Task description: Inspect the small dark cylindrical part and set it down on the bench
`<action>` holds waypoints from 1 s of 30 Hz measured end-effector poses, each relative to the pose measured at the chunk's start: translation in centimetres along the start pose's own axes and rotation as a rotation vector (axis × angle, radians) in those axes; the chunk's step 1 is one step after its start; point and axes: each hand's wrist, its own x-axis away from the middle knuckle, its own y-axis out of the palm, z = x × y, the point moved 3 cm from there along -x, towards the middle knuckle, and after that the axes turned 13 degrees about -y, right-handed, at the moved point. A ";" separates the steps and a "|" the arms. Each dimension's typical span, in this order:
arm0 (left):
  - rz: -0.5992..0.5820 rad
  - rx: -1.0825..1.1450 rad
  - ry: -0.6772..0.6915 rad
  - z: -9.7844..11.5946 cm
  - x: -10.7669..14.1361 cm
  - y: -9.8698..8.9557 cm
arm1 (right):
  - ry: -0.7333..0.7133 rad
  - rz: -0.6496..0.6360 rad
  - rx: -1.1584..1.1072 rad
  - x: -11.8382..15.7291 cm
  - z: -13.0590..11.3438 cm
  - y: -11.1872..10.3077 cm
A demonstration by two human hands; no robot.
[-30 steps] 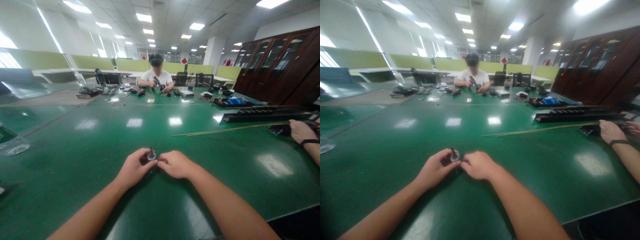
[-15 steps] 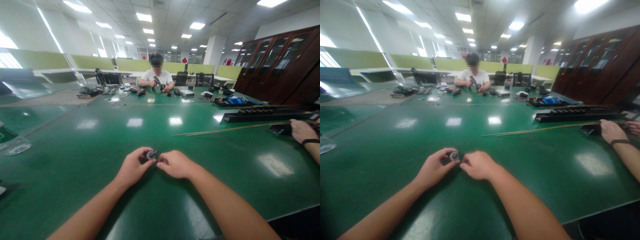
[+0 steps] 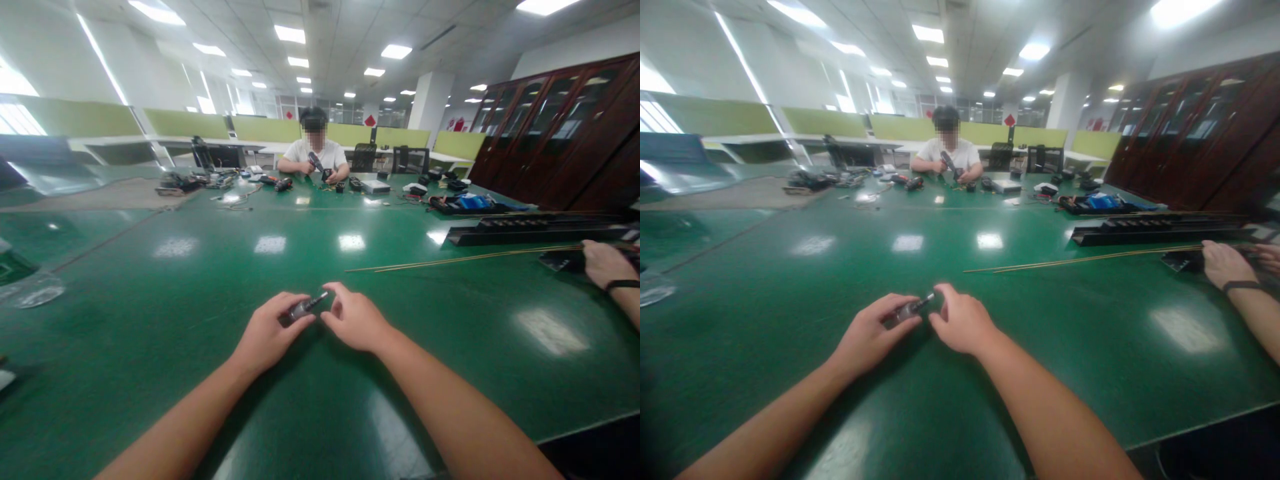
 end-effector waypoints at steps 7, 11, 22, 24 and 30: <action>-0.029 0.042 -0.026 -0.5 0.1 0.4 | -0.057 0.069 -0.049 -0.1 -0.4 -0.3; -0.049 0.069 -0.058 -0.6 0.2 0.5 | -0.123 0.038 -0.036 0.0 -0.8 -0.3; -0.076 0.035 0.016 -0.1 0.2 0.4 | -0.187 -0.022 -0.031 -0.1 -1.0 -0.1; -0.072 0.030 0.017 -0.1 0.2 0.4 | -0.201 -0.025 -0.019 -0.1 -0.9 -0.1; -0.047 0.026 0.018 -0.2 0.2 0.4 | -0.257 0.015 0.001 -0.1 -0.8 0.0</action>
